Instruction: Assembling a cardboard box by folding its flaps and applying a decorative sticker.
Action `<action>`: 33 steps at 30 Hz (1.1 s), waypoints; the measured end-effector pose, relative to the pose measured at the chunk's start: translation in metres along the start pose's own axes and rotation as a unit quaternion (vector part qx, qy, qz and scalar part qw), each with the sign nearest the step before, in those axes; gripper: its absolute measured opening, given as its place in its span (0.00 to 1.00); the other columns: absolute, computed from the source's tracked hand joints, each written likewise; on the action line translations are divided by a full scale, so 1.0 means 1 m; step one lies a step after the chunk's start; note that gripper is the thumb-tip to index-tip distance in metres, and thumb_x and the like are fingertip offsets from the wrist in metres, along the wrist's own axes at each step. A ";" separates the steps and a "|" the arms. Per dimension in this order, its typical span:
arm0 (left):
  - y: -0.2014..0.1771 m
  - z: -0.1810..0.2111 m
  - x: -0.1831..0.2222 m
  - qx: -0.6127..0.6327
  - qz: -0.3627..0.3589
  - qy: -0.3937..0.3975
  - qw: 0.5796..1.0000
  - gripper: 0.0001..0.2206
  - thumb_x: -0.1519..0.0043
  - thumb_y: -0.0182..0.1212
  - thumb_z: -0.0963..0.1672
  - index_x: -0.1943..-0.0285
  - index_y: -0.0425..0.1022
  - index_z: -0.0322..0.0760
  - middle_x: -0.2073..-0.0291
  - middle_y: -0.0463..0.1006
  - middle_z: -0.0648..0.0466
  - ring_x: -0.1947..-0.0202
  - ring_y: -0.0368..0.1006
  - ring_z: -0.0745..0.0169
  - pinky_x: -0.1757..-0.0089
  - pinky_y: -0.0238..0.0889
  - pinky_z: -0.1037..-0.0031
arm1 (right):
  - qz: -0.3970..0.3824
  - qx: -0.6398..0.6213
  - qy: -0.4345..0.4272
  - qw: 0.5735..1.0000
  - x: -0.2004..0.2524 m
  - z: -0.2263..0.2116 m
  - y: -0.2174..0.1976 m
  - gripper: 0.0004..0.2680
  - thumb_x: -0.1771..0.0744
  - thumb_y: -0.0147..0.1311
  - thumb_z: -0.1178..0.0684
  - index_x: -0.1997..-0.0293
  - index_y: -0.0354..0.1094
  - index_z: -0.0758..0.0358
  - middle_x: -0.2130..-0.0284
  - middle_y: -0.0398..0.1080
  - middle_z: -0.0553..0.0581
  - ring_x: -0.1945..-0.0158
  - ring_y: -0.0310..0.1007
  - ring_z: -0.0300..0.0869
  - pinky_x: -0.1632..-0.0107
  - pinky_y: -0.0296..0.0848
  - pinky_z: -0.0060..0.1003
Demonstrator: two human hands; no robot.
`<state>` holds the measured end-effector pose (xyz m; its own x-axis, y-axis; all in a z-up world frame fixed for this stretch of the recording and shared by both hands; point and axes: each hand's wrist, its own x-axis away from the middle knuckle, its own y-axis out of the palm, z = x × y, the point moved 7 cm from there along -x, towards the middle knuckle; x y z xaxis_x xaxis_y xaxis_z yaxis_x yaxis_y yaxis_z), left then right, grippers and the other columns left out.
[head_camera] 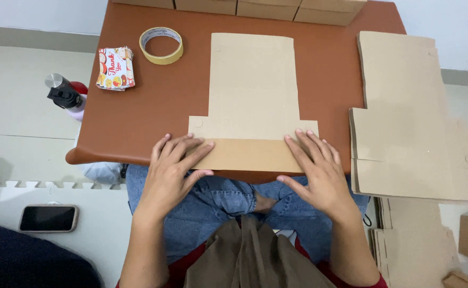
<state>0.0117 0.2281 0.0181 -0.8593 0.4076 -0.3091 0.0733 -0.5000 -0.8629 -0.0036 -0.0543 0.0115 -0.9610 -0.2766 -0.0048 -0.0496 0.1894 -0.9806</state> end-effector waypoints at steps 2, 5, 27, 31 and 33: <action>-0.003 0.000 0.005 0.007 0.016 0.009 1.000 0.18 0.40 0.60 0.54 0.42 0.78 0.56 0.48 0.77 0.60 0.39 0.68 0.58 0.36 0.47 0.54 | -0.001 -0.016 -0.008 1.000 0.012 0.007 0.002 0.27 0.36 0.55 0.43 0.27 0.53 0.44 0.31 0.55 0.56 0.27 0.49 0.52 0.29 0.46 0.56; -0.011 -0.002 0.011 0.015 0.062 0.027 0.998 0.14 0.39 0.58 0.53 0.47 0.80 0.57 0.54 0.80 0.63 0.45 0.73 0.63 0.39 0.54 0.59 | 0.033 -0.082 -0.032 0.996 0.024 0.006 -0.011 0.21 0.35 0.50 0.58 0.33 0.63 0.43 0.37 0.65 0.51 0.32 0.60 0.49 0.33 0.57 0.51; 0.048 0.054 -0.050 -0.012 0.011 -0.064 0.998 0.35 0.34 0.53 0.56 0.24 0.56 0.30 0.29 0.55 0.31 0.27 0.48 0.31 0.35 0.31 0.42 | 0.295 -0.149 0.090 0.939 0.016 0.006 -0.018 0.22 0.36 0.67 0.47 0.37 0.67 0.61 0.56 0.65 0.61 0.50 0.67 0.57 0.45 0.66 0.51; 0.054 0.050 -0.052 -0.022 -0.001 -0.071 0.997 0.37 0.34 0.53 0.57 0.25 0.55 0.27 0.28 0.54 0.31 0.26 0.46 0.33 0.34 0.29 0.43 | 0.231 -0.132 0.064 0.962 0.011 -0.003 -0.017 0.16 0.33 0.60 0.47 0.40 0.69 0.60 0.43 0.63 0.66 0.34 0.59 0.63 0.38 0.58 0.59; 0.060 0.045 -0.053 -0.037 -0.030 -0.086 0.995 0.39 0.34 0.48 0.60 0.24 0.52 0.26 0.26 0.52 0.33 0.25 0.44 0.38 0.34 0.27 0.45 | 0.139 -0.111 -0.004 0.984 0.007 -0.008 0.002 0.15 0.32 0.53 0.44 0.37 0.68 0.45 0.35 0.61 0.58 0.28 0.54 0.53 0.29 0.40 0.60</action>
<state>0.0392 0.1424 0.0007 -0.9369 0.2949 -0.1879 0.0500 -0.4189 -0.9067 -0.0122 -0.0482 0.0109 -0.9436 -0.1919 -0.2698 0.1566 0.4590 -0.8745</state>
